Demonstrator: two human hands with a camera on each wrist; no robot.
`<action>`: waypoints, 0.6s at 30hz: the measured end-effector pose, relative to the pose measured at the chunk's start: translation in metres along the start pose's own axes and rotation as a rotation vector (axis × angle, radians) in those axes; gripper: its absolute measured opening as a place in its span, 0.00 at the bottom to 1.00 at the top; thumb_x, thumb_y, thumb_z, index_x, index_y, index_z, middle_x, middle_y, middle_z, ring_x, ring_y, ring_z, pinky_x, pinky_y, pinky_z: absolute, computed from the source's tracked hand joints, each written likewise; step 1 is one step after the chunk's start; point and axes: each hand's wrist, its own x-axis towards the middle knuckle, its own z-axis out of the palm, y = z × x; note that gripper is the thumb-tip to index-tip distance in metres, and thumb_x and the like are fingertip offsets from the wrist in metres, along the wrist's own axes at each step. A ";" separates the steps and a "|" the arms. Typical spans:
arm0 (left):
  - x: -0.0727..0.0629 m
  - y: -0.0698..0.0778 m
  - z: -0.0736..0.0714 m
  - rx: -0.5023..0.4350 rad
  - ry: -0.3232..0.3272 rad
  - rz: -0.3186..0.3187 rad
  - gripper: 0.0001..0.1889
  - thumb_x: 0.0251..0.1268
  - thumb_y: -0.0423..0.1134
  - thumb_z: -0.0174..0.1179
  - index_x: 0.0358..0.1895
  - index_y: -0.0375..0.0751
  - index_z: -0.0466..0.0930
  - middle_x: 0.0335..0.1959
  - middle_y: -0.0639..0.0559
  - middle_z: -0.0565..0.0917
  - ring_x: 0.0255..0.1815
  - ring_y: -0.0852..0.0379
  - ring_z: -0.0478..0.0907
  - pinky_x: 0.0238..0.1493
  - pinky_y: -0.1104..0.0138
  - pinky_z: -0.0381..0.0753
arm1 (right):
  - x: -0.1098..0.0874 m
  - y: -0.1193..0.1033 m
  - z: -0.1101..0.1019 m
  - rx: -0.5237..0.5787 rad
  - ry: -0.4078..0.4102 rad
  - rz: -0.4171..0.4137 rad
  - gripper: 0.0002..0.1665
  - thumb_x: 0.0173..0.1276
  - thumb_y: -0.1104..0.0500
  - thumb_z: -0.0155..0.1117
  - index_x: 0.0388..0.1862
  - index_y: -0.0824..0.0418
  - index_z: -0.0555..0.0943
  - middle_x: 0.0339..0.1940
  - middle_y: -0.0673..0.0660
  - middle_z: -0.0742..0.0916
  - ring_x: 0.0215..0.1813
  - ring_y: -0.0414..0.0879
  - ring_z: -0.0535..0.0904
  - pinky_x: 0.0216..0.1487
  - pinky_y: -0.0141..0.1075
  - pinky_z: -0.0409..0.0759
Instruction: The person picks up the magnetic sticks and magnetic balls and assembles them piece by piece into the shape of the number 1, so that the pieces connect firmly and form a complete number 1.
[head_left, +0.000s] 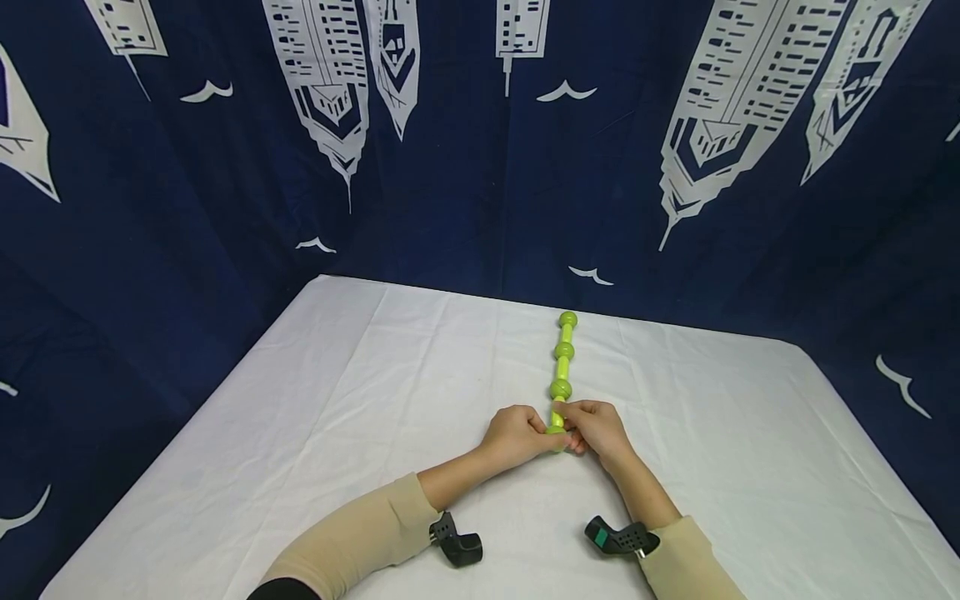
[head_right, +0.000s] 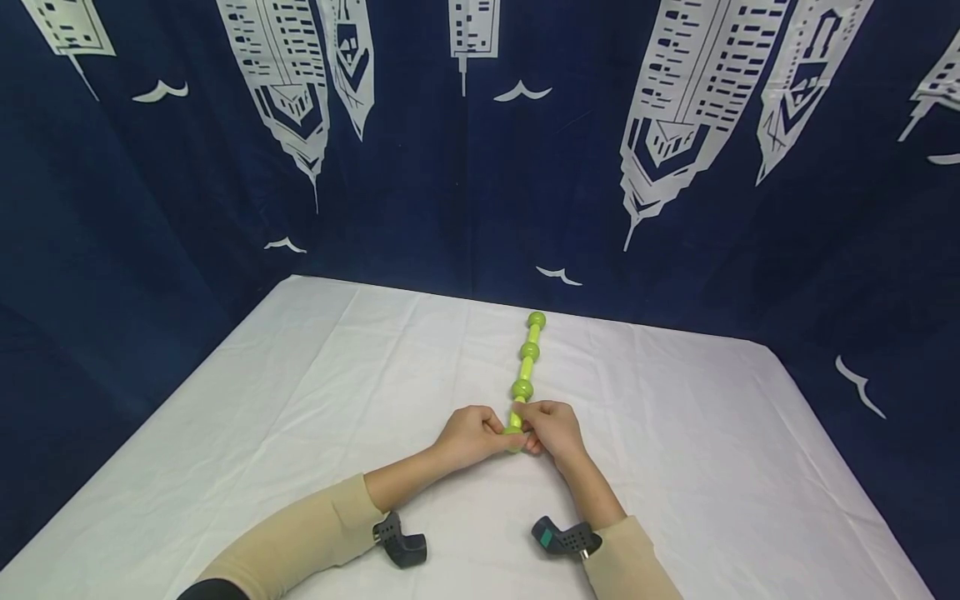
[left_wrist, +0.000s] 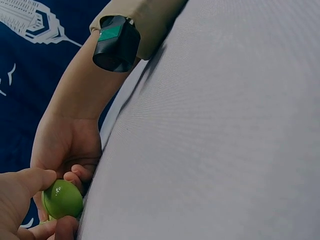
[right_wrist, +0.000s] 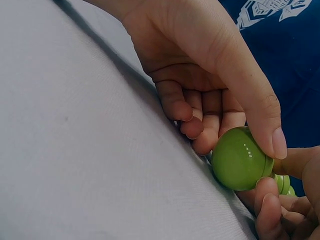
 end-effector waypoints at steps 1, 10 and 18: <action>0.000 0.000 0.000 0.000 0.002 0.000 0.17 0.49 0.49 0.75 0.21 0.42 0.79 0.18 0.60 0.77 0.19 0.65 0.70 0.20 0.73 0.68 | 0.000 0.000 0.000 -0.006 0.002 -0.003 0.17 0.67 0.55 0.65 0.27 0.70 0.79 0.13 0.51 0.77 0.12 0.36 0.71 0.15 0.27 0.71; 0.001 -0.004 -0.001 0.011 -0.001 0.010 0.18 0.49 0.50 0.75 0.22 0.41 0.79 0.18 0.59 0.77 0.19 0.65 0.70 0.20 0.73 0.69 | 0.000 -0.001 0.003 -0.015 0.016 -0.008 0.17 0.65 0.55 0.67 0.29 0.70 0.81 0.14 0.51 0.78 0.12 0.36 0.71 0.15 0.27 0.71; 0.000 -0.004 -0.003 -0.007 -0.021 0.008 0.18 0.50 0.50 0.74 0.23 0.39 0.81 0.17 0.59 0.78 0.19 0.65 0.71 0.20 0.73 0.70 | 0.001 0.000 -0.001 0.009 0.001 0.000 0.19 0.67 0.54 0.65 0.32 0.72 0.80 0.15 0.52 0.79 0.13 0.36 0.73 0.15 0.27 0.72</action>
